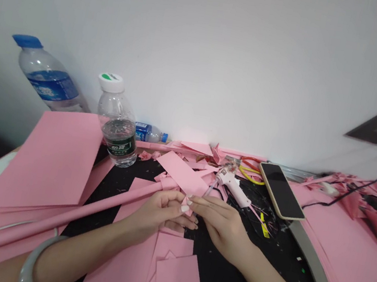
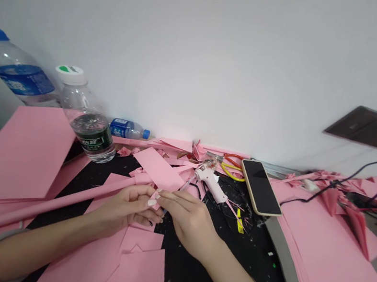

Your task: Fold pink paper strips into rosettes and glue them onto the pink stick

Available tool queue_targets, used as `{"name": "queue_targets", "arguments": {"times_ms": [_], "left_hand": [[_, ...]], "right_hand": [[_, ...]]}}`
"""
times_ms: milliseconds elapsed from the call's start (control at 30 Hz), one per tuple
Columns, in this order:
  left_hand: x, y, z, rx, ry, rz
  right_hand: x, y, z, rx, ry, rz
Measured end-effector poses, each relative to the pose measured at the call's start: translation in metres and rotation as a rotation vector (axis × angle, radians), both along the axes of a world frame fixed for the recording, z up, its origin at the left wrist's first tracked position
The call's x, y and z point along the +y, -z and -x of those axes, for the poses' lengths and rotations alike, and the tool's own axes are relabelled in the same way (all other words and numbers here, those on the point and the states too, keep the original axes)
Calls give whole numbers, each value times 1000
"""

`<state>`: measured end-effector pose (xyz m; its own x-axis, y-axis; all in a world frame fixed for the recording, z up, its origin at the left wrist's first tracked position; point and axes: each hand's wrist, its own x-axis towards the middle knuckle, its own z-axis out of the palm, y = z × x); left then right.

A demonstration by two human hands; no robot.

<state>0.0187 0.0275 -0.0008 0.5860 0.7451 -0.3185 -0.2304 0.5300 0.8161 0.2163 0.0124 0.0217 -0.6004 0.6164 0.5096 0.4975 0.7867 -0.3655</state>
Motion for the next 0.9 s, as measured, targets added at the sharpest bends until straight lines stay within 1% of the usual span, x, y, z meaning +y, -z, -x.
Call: {"name": "queue_targets", "arguments": {"times_ms": [167,267,333,400,467,500,633,767,900], "left_hand": [[1,-1,-1,37,10,-25],[1,-1,-1,86,19,-26],[0,-1,0,116,37,-28],[-1,-2,0,135,69,-59],[-3,-3,0,155,102,-108],[-3,-5,-1,163,110,-131],[-5,-9,-3,160,154,-185],[-6,-9,-1,143,205,-203],[-7,-9,0,144,219,-209]], "right_hand": [[0,0,1,3,-13,38],[-1,-1,2,44,-12,68],[-3,-3,2,102,35,99],[-4,-4,2,150,126,132],[-6,-5,3,144,193,171],[-6,-5,4,118,203,195],[-8,-4,9,-8,120,328],[-9,-6,13,24,48,419],[-9,-5,14,46,40,448]]}}
